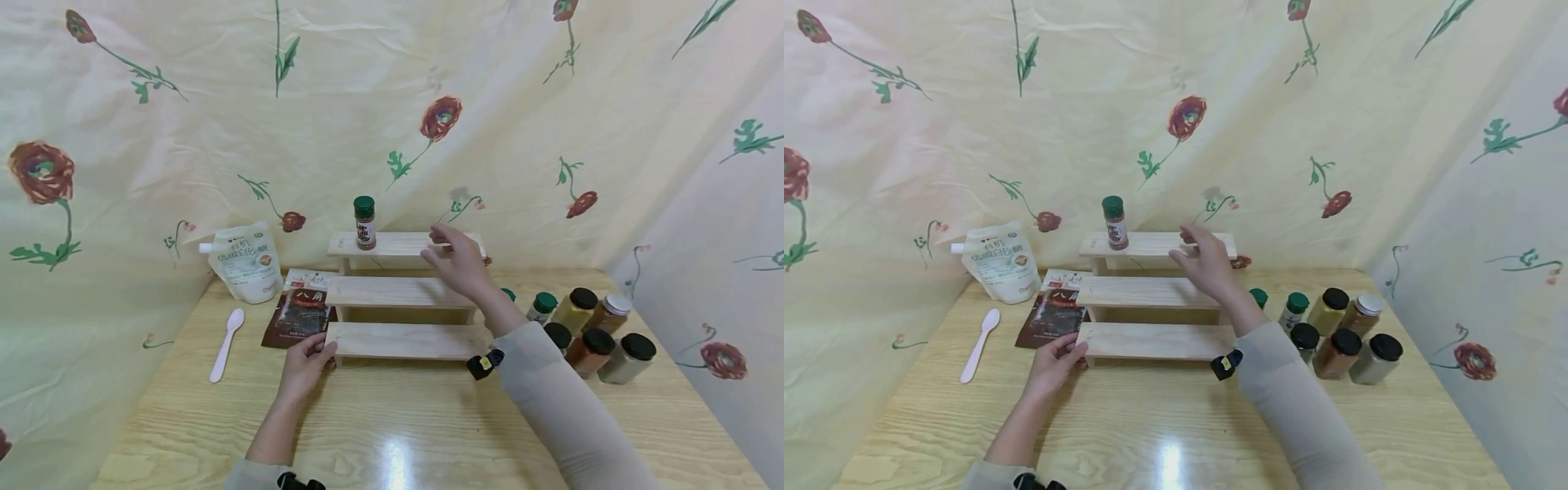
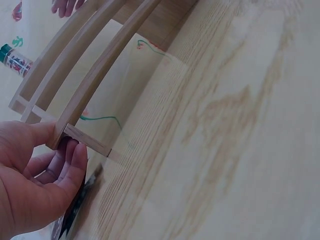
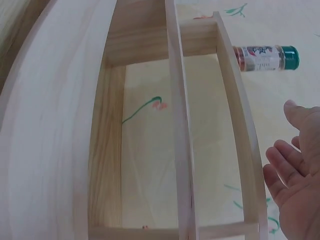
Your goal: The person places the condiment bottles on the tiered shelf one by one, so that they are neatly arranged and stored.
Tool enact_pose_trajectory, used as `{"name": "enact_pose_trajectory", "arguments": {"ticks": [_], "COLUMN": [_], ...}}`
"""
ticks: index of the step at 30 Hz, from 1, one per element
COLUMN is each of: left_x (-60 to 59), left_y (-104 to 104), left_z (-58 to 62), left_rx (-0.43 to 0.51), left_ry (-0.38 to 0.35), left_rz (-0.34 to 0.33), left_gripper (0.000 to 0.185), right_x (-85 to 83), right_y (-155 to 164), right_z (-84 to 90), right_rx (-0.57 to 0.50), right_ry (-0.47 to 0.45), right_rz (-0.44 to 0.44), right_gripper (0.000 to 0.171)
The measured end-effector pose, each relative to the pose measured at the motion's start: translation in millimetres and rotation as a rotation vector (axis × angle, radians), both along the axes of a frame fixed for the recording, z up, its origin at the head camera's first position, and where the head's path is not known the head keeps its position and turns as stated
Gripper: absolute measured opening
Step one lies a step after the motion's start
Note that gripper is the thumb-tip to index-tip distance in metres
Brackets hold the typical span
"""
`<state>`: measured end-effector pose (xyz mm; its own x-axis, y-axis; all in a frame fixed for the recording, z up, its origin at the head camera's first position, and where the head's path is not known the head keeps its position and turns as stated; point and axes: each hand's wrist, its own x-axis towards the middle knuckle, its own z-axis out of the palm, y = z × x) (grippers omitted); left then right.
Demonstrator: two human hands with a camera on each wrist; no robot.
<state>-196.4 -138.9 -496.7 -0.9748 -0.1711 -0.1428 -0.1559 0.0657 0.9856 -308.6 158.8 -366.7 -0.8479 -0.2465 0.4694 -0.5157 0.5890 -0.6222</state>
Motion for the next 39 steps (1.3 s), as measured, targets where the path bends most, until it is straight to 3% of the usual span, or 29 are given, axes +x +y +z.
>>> {"name": "enact_pose_trajectory", "arguments": {"ticks": [27, 39], "left_x": [1.3, -1.2], "left_y": [1, 0], "left_z": [0.8, -1.6], "left_rx": [0.013, -0.004], "left_ry": [-0.005, -0.003], "left_rz": [-0.014, -0.006], "left_gripper": [0.041, 0.037], "right_x": [27.9, 34.7], "right_y": [75, 108], "right_z": [-7.7, -16.7], "right_rx": [0.026, 0.074], "right_ry": [0.101, 0.097], "right_rz": [-0.059, -0.103], "right_gripper": [0.048, 0.04]}}
